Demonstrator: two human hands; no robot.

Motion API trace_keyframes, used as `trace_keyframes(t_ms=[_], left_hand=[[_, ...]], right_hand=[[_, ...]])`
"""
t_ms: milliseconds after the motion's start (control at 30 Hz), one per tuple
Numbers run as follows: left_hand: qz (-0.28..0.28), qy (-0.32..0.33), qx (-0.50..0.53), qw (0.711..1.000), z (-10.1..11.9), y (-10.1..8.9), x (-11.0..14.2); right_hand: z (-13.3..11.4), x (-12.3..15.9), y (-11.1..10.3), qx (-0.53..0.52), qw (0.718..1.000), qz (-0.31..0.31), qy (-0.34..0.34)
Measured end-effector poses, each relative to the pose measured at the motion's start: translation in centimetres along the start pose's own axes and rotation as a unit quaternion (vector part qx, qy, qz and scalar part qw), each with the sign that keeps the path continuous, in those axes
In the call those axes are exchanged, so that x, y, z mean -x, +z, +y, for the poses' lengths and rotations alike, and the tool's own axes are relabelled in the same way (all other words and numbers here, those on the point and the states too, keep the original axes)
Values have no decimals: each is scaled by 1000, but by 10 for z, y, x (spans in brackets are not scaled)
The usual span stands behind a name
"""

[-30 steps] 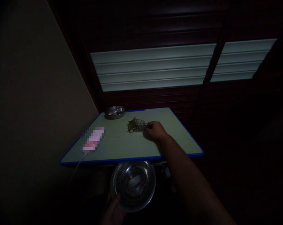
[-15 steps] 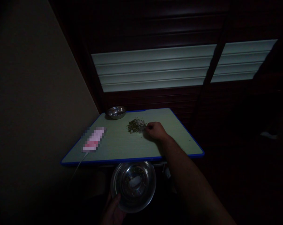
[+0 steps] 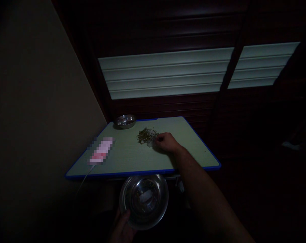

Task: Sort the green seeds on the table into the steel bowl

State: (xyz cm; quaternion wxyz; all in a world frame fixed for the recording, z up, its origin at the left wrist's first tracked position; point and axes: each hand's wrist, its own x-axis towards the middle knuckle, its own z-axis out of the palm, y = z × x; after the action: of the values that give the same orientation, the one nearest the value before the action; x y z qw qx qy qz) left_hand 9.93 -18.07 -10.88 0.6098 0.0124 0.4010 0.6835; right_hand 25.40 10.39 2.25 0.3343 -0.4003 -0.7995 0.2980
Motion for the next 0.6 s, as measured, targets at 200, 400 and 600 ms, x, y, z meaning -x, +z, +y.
trace_keyframes(t_ms=[200, 400, 600], left_hand=[[-10, 2, -14, 1000, 2, 3, 3], [-5, 4, -12, 1000, 2, 5, 4], [18, -11, -15, 1000, 0, -3, -4]], right_hand=[[-5, 2, 4, -61, 997, -48, 21], [-7, 2, 1, -103, 992, -61, 41], [-3, 1, 0, -119, 990, -45, 57]])
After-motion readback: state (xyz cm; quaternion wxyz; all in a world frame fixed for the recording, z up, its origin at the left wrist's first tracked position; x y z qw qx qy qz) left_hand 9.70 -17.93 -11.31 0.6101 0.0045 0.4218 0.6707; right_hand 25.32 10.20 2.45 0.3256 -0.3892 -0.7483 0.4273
